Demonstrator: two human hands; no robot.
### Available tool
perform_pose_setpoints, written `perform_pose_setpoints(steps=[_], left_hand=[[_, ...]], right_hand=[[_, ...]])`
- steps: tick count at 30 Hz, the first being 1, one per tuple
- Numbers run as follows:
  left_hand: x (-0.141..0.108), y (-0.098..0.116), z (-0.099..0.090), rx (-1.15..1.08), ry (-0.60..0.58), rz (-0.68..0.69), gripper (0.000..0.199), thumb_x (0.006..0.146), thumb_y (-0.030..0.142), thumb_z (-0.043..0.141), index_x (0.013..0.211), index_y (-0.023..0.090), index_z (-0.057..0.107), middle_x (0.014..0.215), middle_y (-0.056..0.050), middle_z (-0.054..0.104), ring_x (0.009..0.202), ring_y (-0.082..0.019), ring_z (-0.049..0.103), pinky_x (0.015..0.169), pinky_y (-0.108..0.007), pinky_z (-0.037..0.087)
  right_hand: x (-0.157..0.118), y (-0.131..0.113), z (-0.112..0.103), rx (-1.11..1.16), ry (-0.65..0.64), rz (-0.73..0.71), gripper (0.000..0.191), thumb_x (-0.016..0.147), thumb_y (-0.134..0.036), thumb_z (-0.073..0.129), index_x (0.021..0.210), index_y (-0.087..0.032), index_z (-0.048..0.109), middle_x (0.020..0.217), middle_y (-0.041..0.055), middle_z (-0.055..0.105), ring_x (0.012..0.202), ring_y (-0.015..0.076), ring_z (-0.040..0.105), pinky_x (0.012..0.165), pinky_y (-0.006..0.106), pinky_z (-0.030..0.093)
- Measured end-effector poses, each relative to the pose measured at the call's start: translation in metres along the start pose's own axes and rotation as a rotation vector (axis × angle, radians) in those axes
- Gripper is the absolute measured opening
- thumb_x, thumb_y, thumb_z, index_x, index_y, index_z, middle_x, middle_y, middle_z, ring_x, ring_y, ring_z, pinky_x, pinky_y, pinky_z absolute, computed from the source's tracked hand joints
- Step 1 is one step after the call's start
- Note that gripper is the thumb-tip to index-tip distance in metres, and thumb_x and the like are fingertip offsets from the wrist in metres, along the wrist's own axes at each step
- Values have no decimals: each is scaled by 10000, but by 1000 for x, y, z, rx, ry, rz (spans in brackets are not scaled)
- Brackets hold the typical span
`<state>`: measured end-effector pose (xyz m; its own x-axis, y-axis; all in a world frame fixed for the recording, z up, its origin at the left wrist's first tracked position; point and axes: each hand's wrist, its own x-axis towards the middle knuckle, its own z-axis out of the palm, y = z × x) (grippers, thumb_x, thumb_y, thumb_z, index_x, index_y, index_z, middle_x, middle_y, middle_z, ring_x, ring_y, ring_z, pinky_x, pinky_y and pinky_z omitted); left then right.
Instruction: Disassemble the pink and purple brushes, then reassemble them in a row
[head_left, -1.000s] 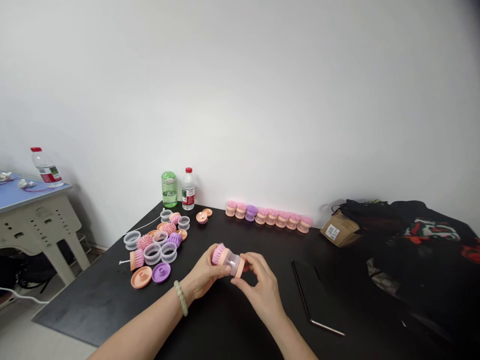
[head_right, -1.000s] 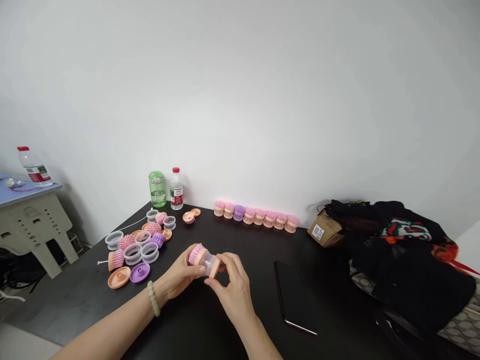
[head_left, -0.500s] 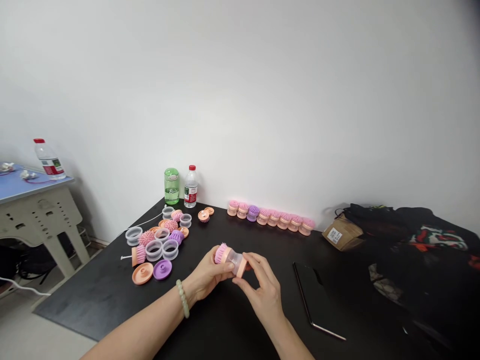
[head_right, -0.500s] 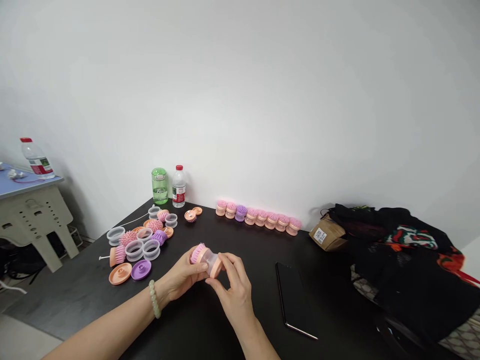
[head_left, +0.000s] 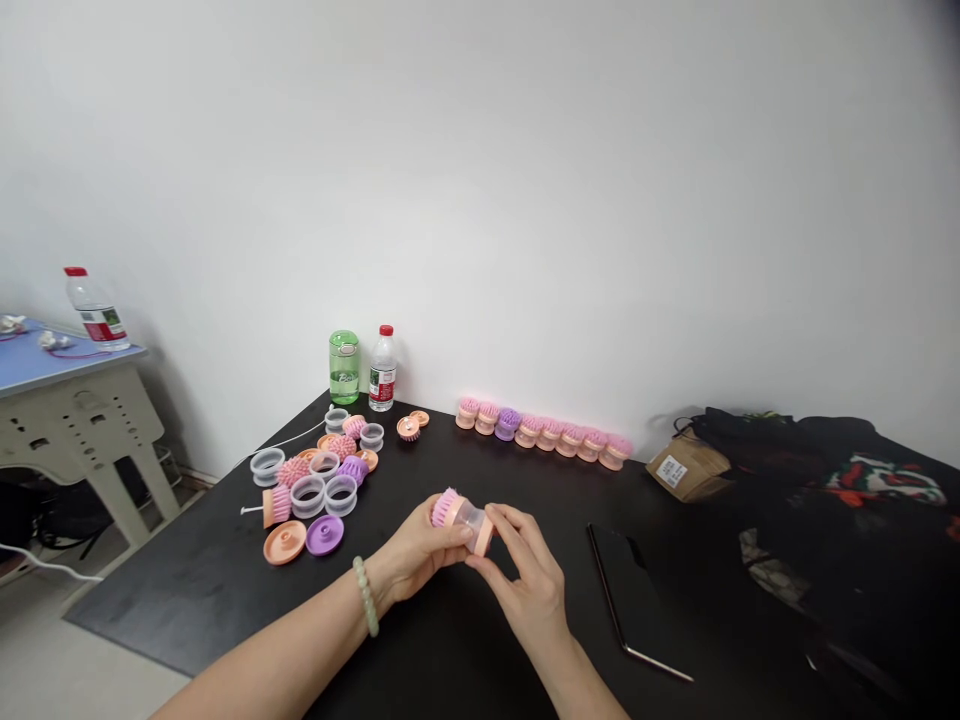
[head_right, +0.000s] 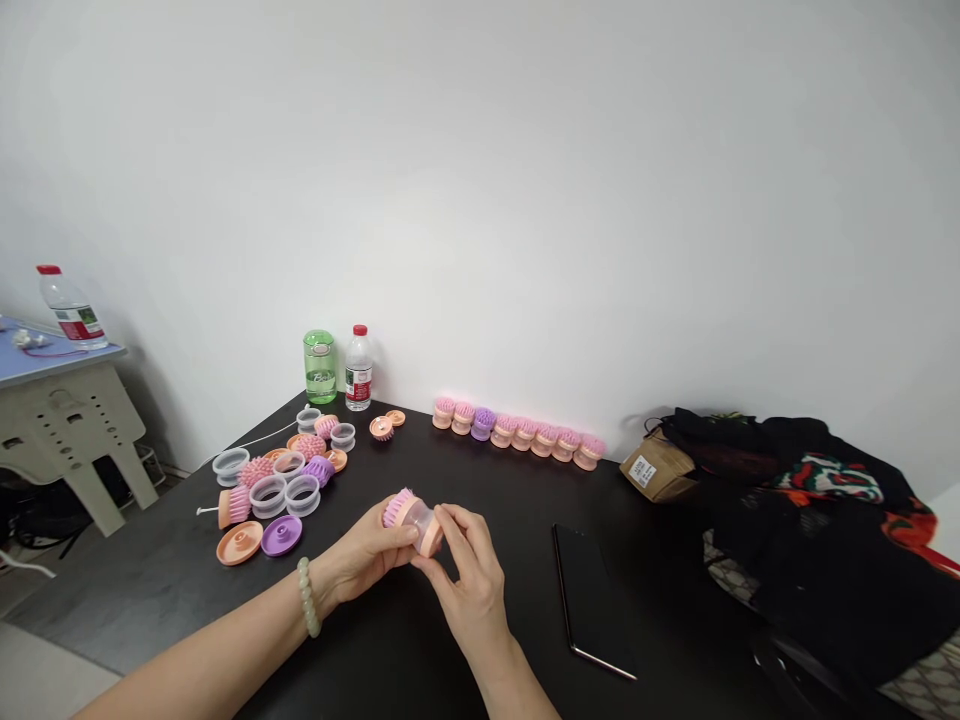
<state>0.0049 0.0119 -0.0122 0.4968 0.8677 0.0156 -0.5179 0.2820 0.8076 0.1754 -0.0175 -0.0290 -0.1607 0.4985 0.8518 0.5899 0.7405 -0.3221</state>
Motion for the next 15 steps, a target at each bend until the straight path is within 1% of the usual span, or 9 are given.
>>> perform_pose_setpoints(steps=[6, 11, 15], left_hand=[[0, -1, -1, 2, -11, -12, 371, 668, 243, 886, 919, 138, 634, 879, -68, 693, 819, -181, 663, 721, -275, 511], [-2, 1, 0, 8, -28, -20, 346, 675, 248, 882, 910, 128, 657, 870, -72, 689, 816, -177, 654, 746, -285, 512], [-2, 3, 2, 11, -48, -44, 333, 673, 255, 883, 895, 120, 674, 849, -70, 684, 793, -171, 650, 738, -281, 518]], right_hand=[[-1, 0, 1, 5, 0, 0, 463, 919, -248, 666, 1368, -228, 555, 1128, 116, 630, 1032, 263, 636, 852, 403, 593], [-2, -1, 0, 13, -10, 18, 488, 915, -223, 670, 1384, -252, 535, 1129, 112, 630, 1035, 271, 631, 853, 430, 591], [-1, -4, -1, 14, -19, 4, 492, 908, -191, 670, 1379, -258, 542, 1130, 114, 641, 1038, 285, 629, 852, 454, 589]])
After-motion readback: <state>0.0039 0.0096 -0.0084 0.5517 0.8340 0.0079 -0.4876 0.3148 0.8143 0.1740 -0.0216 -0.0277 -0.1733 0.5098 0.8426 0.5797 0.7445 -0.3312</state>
